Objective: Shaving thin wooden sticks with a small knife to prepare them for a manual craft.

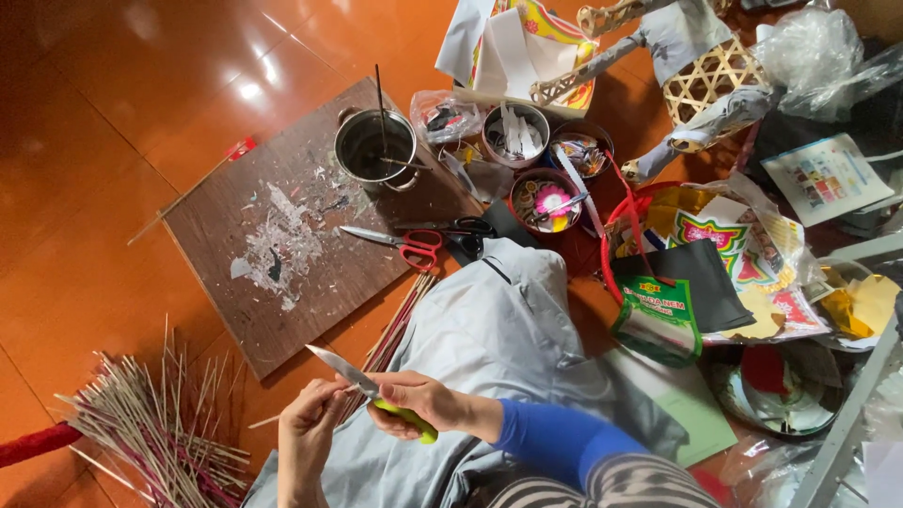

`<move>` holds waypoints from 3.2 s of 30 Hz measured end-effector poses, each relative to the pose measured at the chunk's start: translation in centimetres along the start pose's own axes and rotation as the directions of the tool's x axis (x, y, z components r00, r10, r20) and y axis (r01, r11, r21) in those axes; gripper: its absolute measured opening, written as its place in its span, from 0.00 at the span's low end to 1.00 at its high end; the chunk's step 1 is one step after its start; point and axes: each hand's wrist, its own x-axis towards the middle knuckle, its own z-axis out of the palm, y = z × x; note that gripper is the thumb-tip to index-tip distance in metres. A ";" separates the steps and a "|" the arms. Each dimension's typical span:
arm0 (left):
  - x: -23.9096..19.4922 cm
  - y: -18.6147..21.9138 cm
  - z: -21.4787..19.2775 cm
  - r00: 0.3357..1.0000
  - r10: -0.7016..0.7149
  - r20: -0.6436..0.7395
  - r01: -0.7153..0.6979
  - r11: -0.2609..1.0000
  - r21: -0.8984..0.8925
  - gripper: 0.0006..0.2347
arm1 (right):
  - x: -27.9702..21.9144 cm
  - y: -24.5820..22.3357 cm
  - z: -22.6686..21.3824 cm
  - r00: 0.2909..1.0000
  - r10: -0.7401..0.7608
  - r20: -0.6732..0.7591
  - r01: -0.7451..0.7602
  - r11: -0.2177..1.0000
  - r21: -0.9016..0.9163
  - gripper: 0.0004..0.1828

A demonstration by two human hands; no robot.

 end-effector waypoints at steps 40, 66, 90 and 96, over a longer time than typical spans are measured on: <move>-0.5 -3.9 -1.3 0.980 -0.181 0.077 0.186 0.981 -0.061 0.07 | 0.8 1.5 -0.8 0.996 0.070 -0.056 -0.068 0.997 0.039 0.38; -1.5 0.5 -0.6 0.921 -0.388 0.044 0.388 0.922 0.018 0.08 | 0.3 0.8 0.2 0.997 0.069 0.037 -0.074 0.978 0.197 0.37; -1.0 -2.3 0.0 0.928 -0.362 0.082 0.371 0.918 -0.138 0.10 | 0.3 3.8 -2.7 0.985 0.170 0.031 -0.172 0.945 0.278 0.25; -1.6 -1.2 -0.7 0.887 -0.460 0.028 0.461 0.886 -0.046 0.12 | 1.1 1.6 -0.6 0.988 0.153 0.037 -0.157 0.944 0.290 0.24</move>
